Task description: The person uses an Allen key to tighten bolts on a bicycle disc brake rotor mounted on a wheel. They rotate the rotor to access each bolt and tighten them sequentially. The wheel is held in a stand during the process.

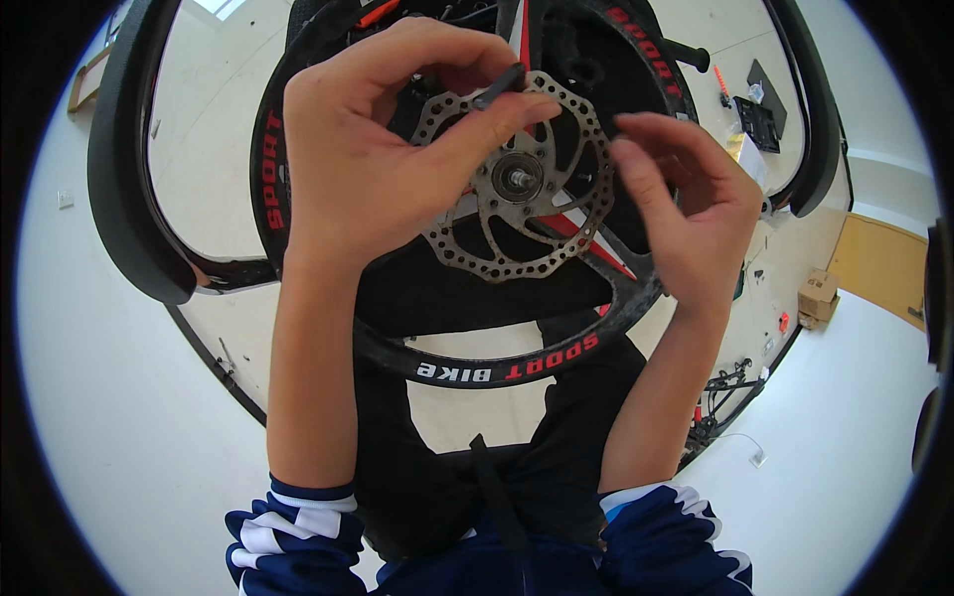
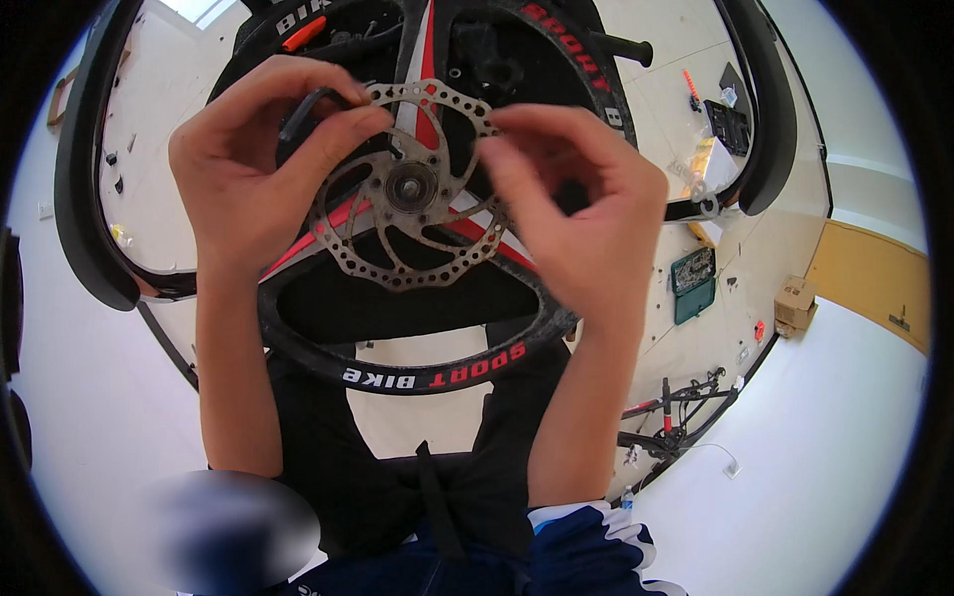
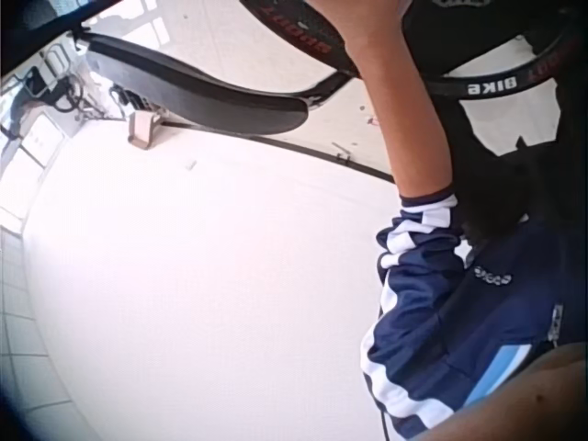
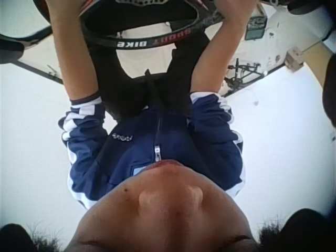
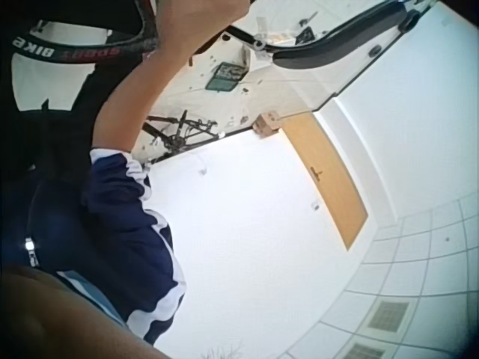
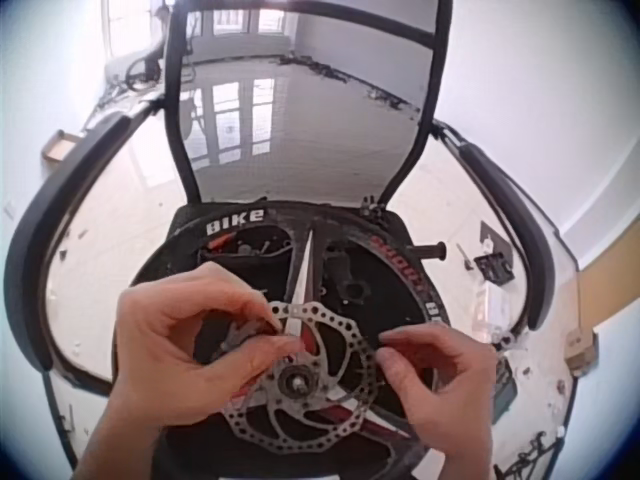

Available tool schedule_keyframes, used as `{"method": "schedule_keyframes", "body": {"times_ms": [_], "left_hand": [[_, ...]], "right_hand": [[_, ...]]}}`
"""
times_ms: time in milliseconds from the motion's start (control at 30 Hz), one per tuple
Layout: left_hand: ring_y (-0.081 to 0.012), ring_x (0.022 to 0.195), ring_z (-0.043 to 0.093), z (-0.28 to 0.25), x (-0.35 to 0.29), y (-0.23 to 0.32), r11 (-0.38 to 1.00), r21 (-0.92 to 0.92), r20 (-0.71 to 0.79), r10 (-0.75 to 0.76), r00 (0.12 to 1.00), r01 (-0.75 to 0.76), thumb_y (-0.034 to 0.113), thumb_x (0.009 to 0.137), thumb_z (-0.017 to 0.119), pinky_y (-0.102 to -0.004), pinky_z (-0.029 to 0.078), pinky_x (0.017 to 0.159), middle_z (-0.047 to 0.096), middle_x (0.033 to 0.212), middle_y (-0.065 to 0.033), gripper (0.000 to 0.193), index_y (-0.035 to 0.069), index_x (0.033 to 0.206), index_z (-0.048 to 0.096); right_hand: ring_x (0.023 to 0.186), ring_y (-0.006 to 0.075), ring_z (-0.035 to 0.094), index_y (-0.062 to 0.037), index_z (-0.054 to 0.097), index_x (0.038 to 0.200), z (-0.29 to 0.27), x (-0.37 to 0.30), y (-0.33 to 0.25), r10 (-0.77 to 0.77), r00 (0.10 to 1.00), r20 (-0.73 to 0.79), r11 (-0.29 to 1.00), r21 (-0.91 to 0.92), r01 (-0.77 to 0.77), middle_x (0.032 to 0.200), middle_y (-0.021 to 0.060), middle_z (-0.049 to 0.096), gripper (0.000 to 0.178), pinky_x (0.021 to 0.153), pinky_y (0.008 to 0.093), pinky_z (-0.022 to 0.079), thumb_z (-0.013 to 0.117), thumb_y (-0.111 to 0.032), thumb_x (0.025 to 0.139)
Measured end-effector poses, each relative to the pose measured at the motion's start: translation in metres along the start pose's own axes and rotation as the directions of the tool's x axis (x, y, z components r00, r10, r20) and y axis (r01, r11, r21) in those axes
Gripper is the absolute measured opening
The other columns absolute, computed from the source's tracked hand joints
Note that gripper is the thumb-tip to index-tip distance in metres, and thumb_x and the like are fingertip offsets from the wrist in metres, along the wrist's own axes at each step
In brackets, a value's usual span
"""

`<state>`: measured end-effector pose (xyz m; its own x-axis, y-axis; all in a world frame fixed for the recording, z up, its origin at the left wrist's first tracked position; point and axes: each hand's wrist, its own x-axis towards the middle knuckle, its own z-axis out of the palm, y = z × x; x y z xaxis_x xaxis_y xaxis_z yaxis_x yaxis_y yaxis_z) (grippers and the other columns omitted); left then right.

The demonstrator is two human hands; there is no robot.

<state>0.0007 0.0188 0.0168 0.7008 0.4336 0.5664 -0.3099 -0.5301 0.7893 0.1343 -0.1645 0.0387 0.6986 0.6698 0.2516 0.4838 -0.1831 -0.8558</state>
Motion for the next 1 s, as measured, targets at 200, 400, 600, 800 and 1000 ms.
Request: {"method": "schedule_keyframes", "body": {"times_ms": [200,400,600,800,1000], "left_hand": [[-0.0148,0.085,0.069,0.010,-0.002,-0.001,0.990,-0.134,-0.024,-0.049,0.999,0.046,-0.008,0.075,0.080,-0.0273,0.057,0.080,0.071,0.093,-0.0114,0.025,-0.005,0.097,0.069],[-0.0165,0.088,0.068,0.014,0.004,-0.002,0.968,-0.251,-0.037,-0.008,0.999,-0.002,-0.006,0.080,0.077,-0.0269,0.055,0.081,0.072,0.105,-0.0128,0.037,-0.004,0.116,0.068],[-0.0191,0.092,0.069,0.017,0.006,-0.002,0.977,-0.213,0.025,0.038,0.999,-0.032,-0.013,0.081,0.071,-0.0281,0.055,0.083,0.073,0.098,-0.0125,0.026,-0.006,0.105,0.073],[-0.0158,0.081,0.068,0.013,0.006,-0.007,0.988,-0.148,-0.025,0.048,0.999,-0.051,-0.009,0.072,0.081,-0.0258,0.055,0.078,0.072,0.088,-0.0100,0.023,-0.004,0.094,0.074],[-0.0133,0.079,0.067,0.021,0.006,-0.007,0.982,-0.190,-0.052,-0.015,0.999,0.005,-0.005,0.071,0.084,-0.0248,0.054,0.076,0.072,0.088,-0.0082,0.025,-0.002,0.093,0.075]], "right_hand": [[0.073,0.0054,0.059,0.0016,0.072,0.098,0.039,0.003,-0.015,-0.088,0.991,0.101,0.996,0.015,0.087,0.084,-0.0007,0.068,0.020,0.064,0.0209,0.047,0.075,0.005,0.078],[0.077,0.0066,0.061,0.0032,0.072,0.096,0.036,0.008,-0.014,-0.098,0.983,0.157,0.994,-0.023,0.102,0.084,0.0011,0.069,0.016,0.069,0.0207,0.047,0.072,0.007,0.080],[0.068,0.0103,0.060,0.0021,0.072,0.099,0.037,0.014,0.001,-0.173,0.967,0.187,0.982,0.110,0.154,0.081,0.0056,0.070,0.020,0.067,0.0232,0.048,0.072,0.002,0.080],[0.065,0.0076,0.055,0.0014,0.074,0.097,0.041,0.012,-0.003,-0.091,0.987,0.134,0.994,0.071,0.082,0.078,0.0034,0.070,0.023,0.063,0.0221,0.045,0.078,-0.004,0.076],[0.065,0.0072,0.056,0.0000,0.075,0.096,0.039,0.009,0.000,-0.051,0.991,0.126,0.995,0.087,0.040,0.073,0.0041,0.069,0.021,0.061,0.0228,0.045,0.078,-0.004,0.076]]}}
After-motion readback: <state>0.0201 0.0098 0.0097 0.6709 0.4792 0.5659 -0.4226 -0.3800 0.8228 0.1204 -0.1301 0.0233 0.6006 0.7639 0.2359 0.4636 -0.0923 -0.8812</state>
